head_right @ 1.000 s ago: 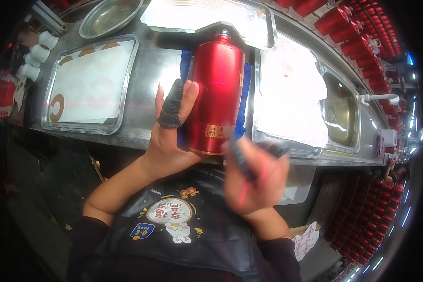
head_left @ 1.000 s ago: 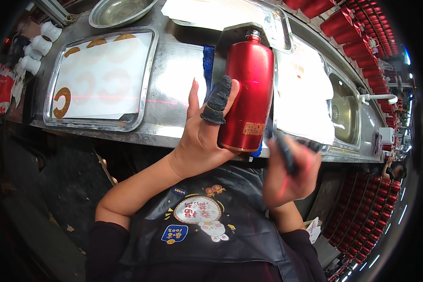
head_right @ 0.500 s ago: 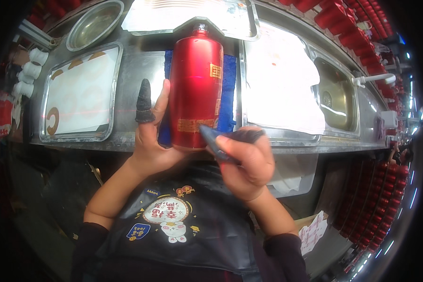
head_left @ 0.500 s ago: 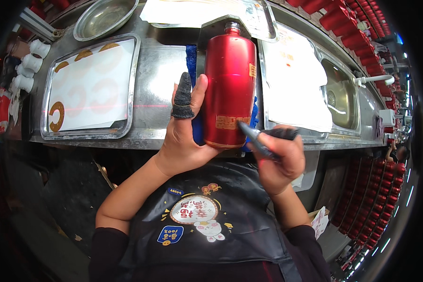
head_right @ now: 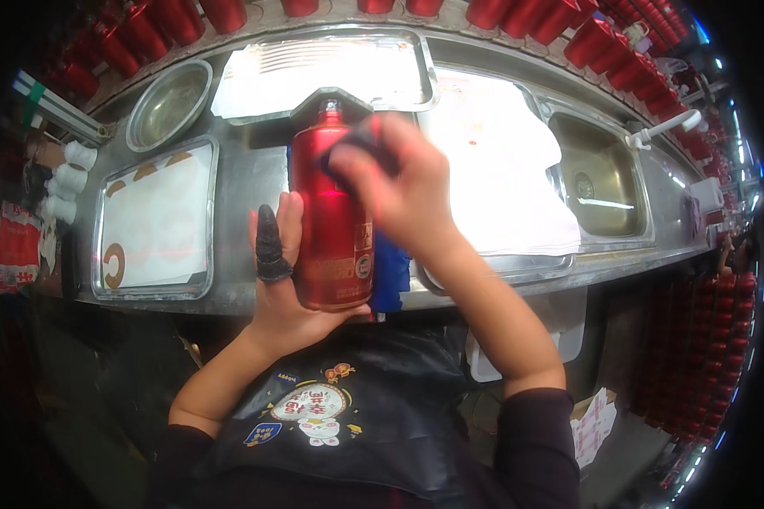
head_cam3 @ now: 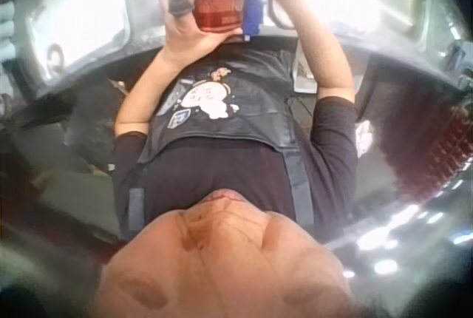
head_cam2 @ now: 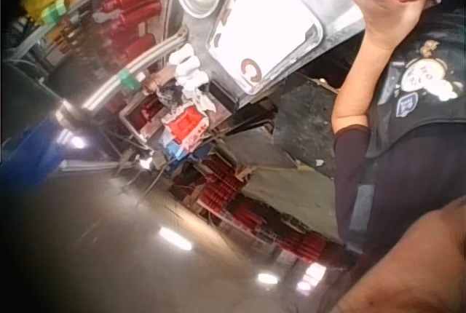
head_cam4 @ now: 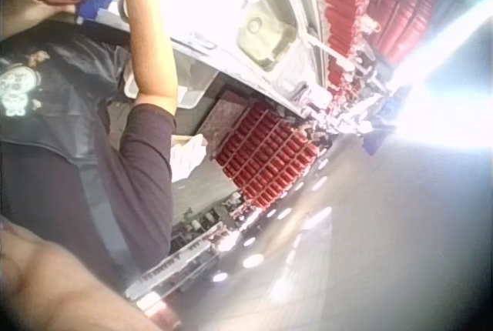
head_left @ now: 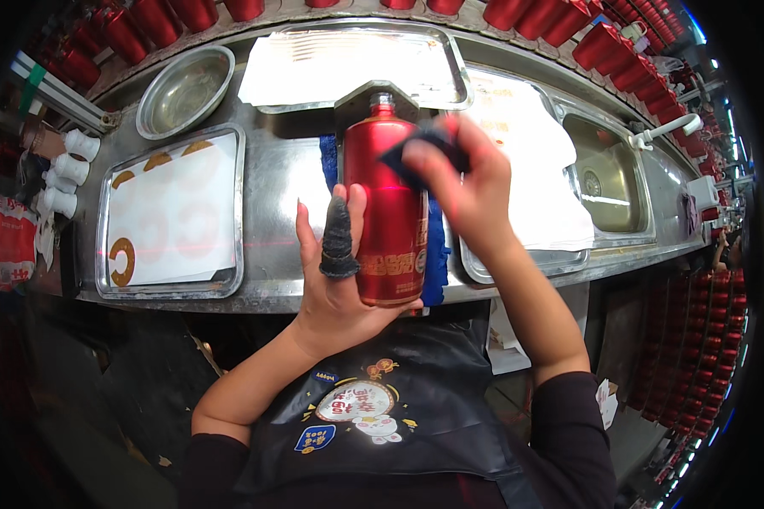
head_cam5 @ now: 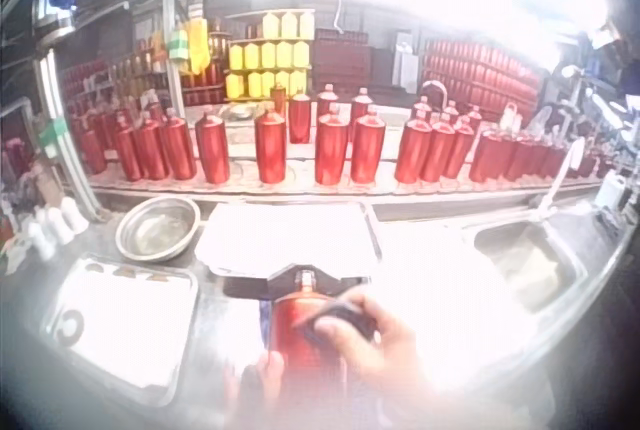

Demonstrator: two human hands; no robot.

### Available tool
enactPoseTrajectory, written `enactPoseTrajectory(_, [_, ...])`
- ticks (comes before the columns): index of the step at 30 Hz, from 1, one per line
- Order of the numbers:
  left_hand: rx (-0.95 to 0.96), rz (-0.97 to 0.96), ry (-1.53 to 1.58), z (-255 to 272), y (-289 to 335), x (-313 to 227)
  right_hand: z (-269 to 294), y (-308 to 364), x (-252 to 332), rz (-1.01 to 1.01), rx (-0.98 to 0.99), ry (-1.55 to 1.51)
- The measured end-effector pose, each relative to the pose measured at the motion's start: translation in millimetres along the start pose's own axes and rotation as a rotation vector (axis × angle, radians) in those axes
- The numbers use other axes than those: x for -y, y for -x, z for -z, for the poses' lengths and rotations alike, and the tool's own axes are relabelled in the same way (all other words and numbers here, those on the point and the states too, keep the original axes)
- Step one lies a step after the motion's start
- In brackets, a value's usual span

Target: The person moves a large black board to a workstation, then applies gold circular labels to the necks of red cylindrical containers. They wipe each container with a blue cloth and place the finished items on a tray.

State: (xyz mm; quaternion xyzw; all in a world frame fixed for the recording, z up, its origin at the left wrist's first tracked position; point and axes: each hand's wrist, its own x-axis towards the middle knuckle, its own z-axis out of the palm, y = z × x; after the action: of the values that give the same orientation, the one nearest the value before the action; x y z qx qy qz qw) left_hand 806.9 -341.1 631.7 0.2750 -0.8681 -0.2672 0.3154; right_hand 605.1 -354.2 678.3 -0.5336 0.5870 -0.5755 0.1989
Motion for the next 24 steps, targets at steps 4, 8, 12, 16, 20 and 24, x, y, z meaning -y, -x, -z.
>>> enactPoseTrajectory(4, [0.111,0.249,0.221,5,9,6,5,17,-8,0.569,-0.053,0.34])
enactPoseTrajectory(8, [0.097,0.297,0.29,6,16,14,10,37,1,0.165,0.362,-0.015])
enactPoseTrajectory(12, [0.139,0.245,0.267,9,15,18,6,0,-5,0.283,-0.038,0.187])
enactPoseTrajectory(16, [0.161,0.181,0.172,11,16,23,9,44,15,0.925,0.227,0.036])
enactPoseTrajectory(20, [0.161,0.148,0.147,10,17,29,8,37,-1,-0.145,-0.013,-0.031])
enactPoseTrajectory(24, [0.171,0.112,0.133,15,17,32,14,60,-4,0.561,0.081,0.224])
